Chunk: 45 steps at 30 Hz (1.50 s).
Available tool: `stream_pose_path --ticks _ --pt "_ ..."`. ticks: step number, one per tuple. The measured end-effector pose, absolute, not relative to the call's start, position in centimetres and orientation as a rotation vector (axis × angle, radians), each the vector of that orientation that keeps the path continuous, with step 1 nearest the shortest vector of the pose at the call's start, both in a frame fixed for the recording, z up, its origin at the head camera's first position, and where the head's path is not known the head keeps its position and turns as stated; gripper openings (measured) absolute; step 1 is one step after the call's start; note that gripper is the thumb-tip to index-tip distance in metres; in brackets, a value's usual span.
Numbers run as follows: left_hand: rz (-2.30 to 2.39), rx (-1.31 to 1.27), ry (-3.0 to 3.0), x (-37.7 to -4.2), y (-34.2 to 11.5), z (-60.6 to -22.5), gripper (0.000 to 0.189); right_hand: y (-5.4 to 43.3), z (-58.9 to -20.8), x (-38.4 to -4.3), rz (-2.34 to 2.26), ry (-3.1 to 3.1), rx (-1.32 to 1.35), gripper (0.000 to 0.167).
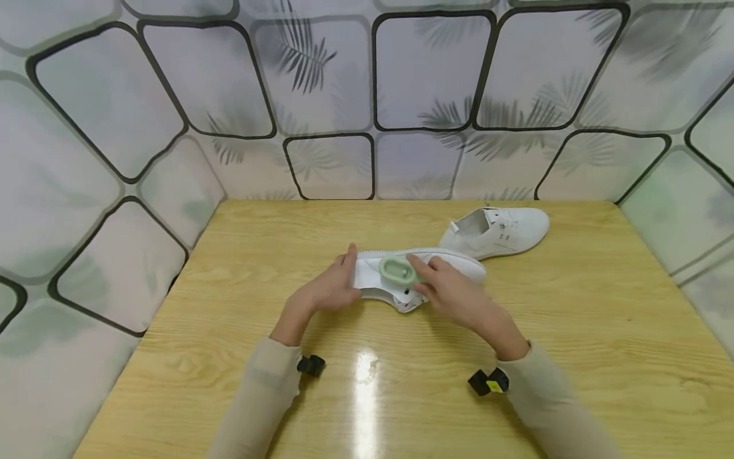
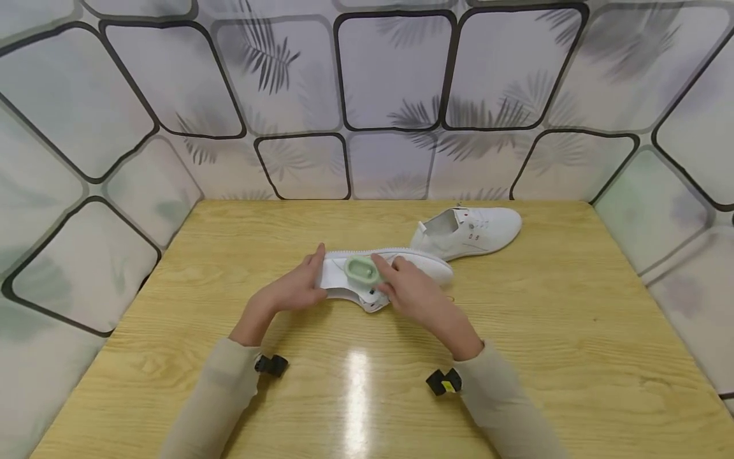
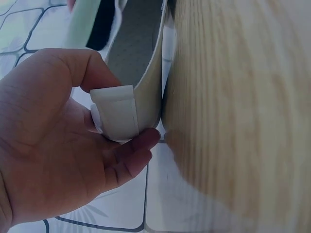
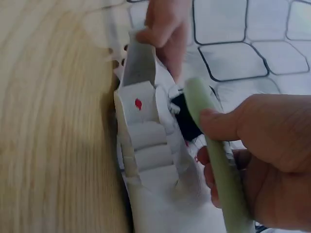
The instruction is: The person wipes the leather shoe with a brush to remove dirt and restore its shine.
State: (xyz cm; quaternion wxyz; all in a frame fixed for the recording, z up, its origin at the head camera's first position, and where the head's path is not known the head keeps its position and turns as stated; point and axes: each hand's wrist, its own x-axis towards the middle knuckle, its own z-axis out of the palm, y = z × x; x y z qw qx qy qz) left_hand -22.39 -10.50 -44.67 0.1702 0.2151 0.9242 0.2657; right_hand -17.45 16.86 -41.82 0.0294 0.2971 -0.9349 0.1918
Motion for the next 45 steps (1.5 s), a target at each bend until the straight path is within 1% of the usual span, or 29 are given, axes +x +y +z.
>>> stream_pose_path --ticks 3,7,9,15,21,28,34,37,40,43,45 --pt "0.775 0.646 2.613 -22.3 -10.3 -44.8 0.099 17.4 -41.5 -17.2 0.624 -2.895 0.958 0.051" --pt "0.783 0.654 2.595 -22.3 -10.2 -44.8 0.099 18.9 -40.9 -17.0 0.613 -2.928 0.797 0.051" --pt "0.774 0.627 2.598 -22.2 -10.4 -44.8 0.099 18.7 -41.0 -17.2 0.61 -2.919 0.773 0.052" --pt "0.777 0.621 2.609 -22.2 -10.8 -44.7 0.099 17.5 -41.7 -17.8 0.702 -2.921 0.941 0.054" --pt "0.78 0.663 2.594 -22.4 -10.7 -44.6 0.097 18.9 -41.1 -17.5 0.702 -2.945 0.792 0.054" --pt "0.8 0.635 2.582 -22.4 -11.0 -44.8 0.098 17.8 -41.3 -17.3 0.636 -2.934 0.914 0.053" --pt "0.809 0.637 2.559 -22.6 -10.9 -44.7 0.097 19.9 -40.2 -17.0 0.571 -2.936 0.759 0.051" --pt "0.803 0.63 2.564 -22.6 -11.1 -44.7 0.096 19.1 -41.1 -17.5 0.533 -2.874 0.781 0.052" --pt "0.814 0.625 2.566 -22.6 -11.3 -44.7 0.096 18.2 -41.7 -17.8 0.511 -2.851 0.866 0.052" --pt "0.825 0.632 2.563 -22.5 -11.3 -44.7 0.096 18.9 -41.0 -17.7 0.533 -2.887 0.908 0.053" --pt "0.825 0.643 2.557 -22.5 -11.2 -44.7 0.095 19.8 -40.5 -17.5 0.551 -2.904 0.875 0.053"
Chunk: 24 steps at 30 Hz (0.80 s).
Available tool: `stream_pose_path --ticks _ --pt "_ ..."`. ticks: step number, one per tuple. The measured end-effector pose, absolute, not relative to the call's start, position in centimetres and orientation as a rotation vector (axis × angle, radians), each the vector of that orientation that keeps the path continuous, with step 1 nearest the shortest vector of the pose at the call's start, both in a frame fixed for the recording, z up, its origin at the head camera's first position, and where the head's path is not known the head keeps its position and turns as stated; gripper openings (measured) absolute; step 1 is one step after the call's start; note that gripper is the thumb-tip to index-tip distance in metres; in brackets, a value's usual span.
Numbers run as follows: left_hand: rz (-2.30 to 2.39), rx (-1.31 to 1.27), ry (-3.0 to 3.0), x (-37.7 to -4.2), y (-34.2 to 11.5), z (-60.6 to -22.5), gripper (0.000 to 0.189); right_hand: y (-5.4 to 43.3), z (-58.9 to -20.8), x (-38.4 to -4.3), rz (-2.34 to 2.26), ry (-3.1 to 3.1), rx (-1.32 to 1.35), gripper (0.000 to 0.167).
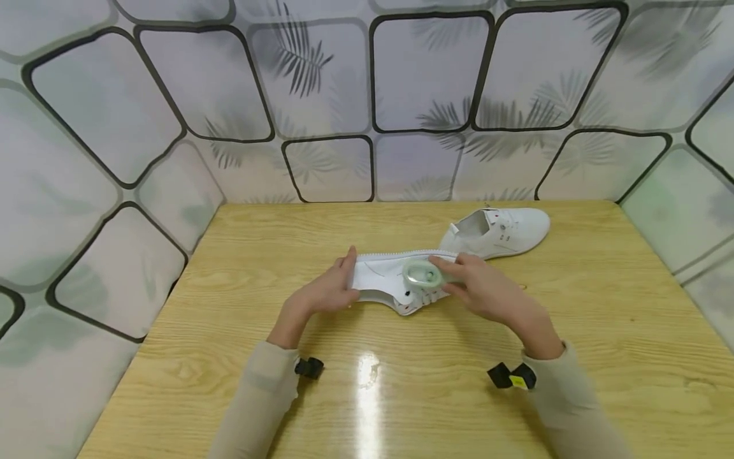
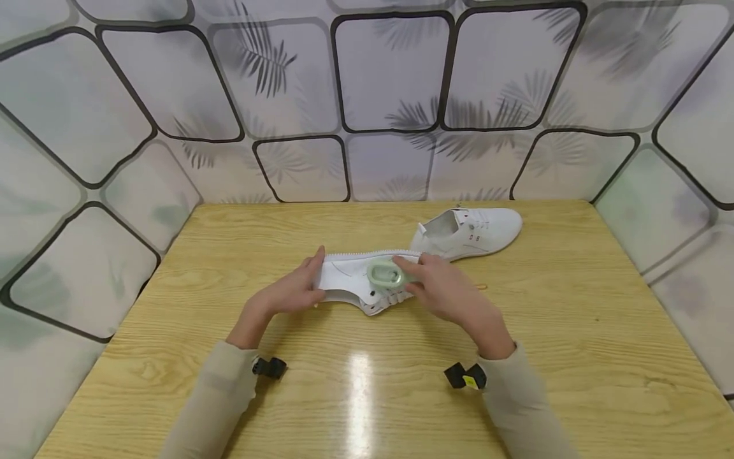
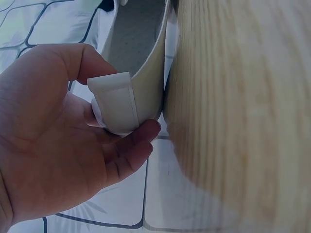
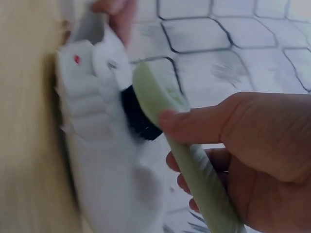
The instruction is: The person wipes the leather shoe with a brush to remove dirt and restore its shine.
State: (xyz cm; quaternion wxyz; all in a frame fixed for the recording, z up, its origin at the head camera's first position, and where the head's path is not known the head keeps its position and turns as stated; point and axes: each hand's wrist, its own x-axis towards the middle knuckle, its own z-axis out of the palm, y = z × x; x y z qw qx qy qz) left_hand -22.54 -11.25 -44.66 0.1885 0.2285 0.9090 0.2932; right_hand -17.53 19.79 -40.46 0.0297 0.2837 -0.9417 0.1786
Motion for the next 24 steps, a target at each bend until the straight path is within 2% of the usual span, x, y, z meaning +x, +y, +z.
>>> stream_pose_path --ticks 4,10,13,18,24 --pt "0.826 0.65 2.555 -22.6 -11.3 -44.7 0.092 20.3 -40.5 -17.7 0.522 -2.861 0.815 0.051" --pt "0.834 0.632 2.554 -22.8 -11.4 -45.0 0.087 18.8 -41.4 -18.1 0.56 -2.87 0.964 0.051" --pt "0.836 0.667 2.545 -22.9 -11.2 -45.1 0.087 20.0 -40.7 -17.8 0.628 -2.953 0.9 0.052" --pt "0.813 0.693 2.563 -23.1 -11.0 -45.1 0.092 21.0 -40.3 -17.6 0.603 -2.976 0.755 0.052" --pt "0.763 0.697 2.58 -22.9 -11.2 -44.7 0.103 19.5 -40.9 -17.8 0.581 -2.928 0.918 0.052"
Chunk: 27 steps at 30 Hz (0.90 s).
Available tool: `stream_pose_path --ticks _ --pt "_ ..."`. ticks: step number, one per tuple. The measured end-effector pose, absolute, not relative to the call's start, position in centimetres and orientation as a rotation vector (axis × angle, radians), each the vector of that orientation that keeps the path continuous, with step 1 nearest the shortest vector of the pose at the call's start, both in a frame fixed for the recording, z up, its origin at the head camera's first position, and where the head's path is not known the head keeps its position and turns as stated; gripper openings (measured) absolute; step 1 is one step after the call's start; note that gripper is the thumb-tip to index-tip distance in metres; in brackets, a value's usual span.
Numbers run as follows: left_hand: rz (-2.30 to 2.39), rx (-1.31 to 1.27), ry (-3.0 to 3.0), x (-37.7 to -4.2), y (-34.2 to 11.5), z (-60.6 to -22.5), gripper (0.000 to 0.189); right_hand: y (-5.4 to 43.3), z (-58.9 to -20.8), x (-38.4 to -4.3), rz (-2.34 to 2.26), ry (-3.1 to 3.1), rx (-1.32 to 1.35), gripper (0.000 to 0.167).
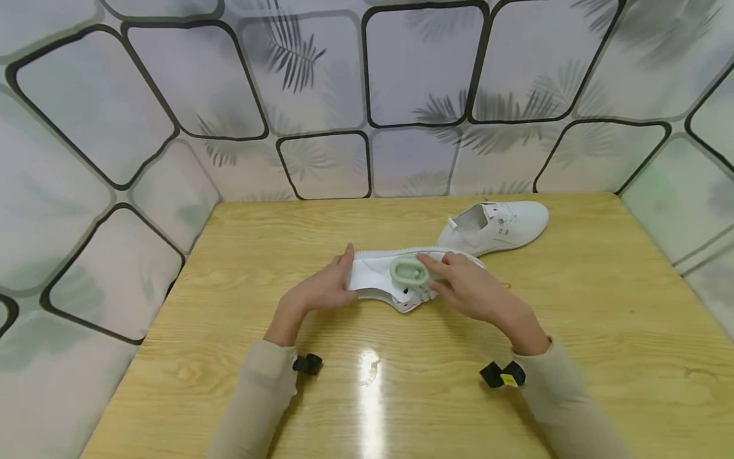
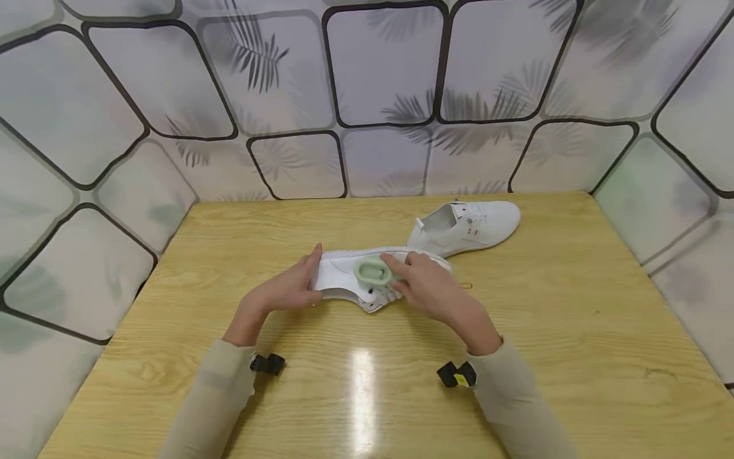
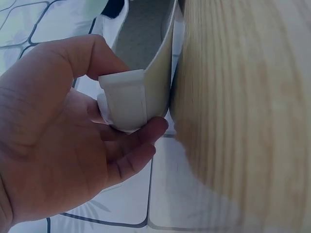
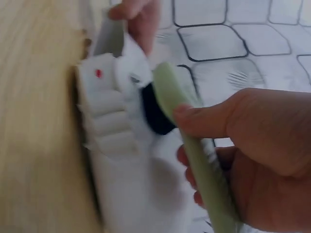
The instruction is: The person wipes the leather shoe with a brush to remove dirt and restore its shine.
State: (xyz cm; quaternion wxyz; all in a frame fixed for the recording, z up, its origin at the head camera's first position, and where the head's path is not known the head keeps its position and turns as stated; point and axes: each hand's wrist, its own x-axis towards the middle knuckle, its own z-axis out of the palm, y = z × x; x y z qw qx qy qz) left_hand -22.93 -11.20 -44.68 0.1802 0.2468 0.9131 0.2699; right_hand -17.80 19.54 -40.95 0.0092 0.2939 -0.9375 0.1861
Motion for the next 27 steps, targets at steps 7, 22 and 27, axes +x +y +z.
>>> stream_pose_path --ticks 7,22,27 --pt "0.789 0.706 2.54 -23.2 -10.9 -44.4 0.105 21.5 -40.6 -18.1 0.608 -2.897 0.772 0.053" --pt "0.928 0.577 2.671 -24.9 -10.2 -45.5 0.049 22.1 -40.6 -18.7 0.67 -2.954 0.77 0.052" --pt "0.969 0.581 2.664 -25.2 -10.2 -46.0 0.045 20.6 -41.3 -19.1 0.518 -2.89 0.837 0.05"
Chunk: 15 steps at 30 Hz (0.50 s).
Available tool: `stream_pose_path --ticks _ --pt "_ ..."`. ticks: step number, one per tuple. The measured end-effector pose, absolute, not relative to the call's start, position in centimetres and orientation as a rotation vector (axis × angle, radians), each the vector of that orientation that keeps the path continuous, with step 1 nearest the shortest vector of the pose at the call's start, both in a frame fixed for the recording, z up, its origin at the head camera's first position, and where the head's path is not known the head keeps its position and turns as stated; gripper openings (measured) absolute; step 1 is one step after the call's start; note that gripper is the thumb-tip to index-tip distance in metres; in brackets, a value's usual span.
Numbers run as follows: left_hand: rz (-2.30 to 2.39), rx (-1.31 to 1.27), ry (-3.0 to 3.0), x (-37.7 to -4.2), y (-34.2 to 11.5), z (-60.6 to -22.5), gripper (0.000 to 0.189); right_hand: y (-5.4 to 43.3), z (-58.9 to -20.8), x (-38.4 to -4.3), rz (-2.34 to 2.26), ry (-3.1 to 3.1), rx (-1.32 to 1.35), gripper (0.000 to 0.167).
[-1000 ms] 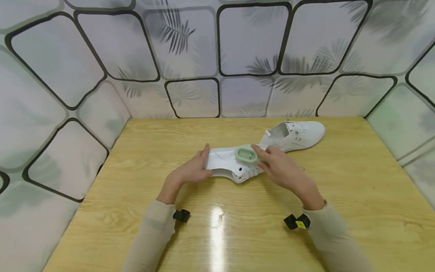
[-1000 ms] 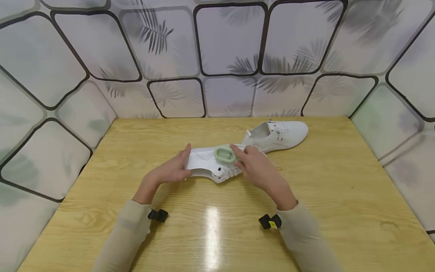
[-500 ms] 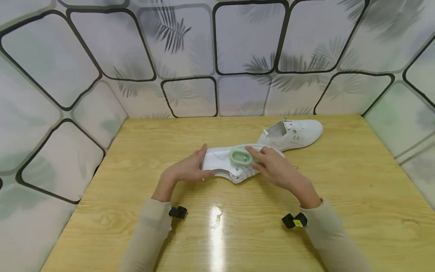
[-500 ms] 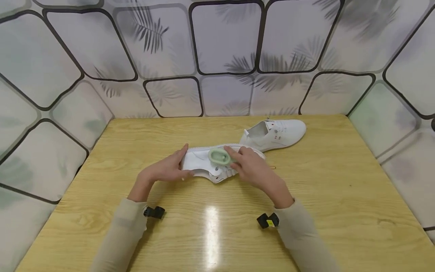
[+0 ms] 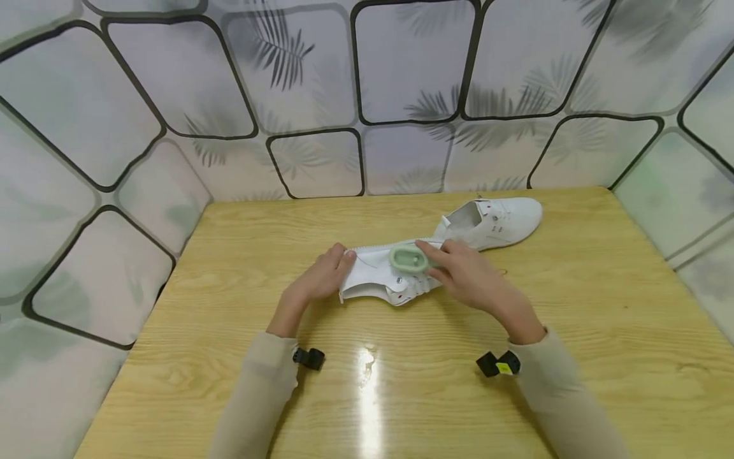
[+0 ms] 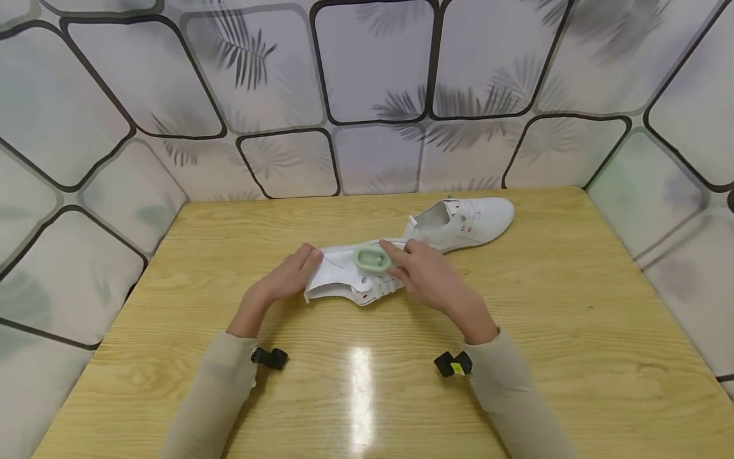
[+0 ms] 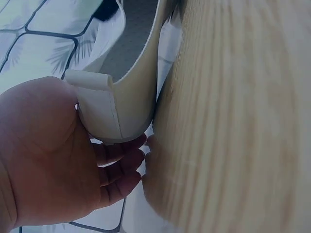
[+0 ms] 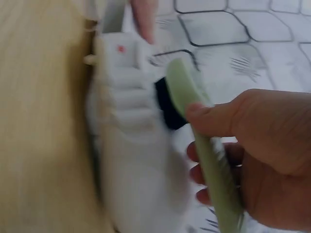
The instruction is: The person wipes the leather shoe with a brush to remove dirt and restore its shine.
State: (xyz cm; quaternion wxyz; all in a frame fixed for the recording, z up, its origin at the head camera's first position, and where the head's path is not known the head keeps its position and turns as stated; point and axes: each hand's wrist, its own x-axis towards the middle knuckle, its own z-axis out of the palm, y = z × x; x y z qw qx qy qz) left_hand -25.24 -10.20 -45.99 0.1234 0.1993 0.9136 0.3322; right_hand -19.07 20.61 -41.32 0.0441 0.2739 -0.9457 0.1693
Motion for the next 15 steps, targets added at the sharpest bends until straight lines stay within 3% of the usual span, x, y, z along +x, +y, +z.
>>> stream_pose_path --ticks 7,15 --pt "1.024 0.608 2.582 -25.3 -11.1 -46.4 0.047 23.1 -40.3 -19.1 0.519 -2.904 0.657 0.051" --pt "1.068 0.666 2.463 -24.9 -11.6 -46.2 0.044 21.9 -40.7 -19.2 0.604 -3.011 0.721 0.053"
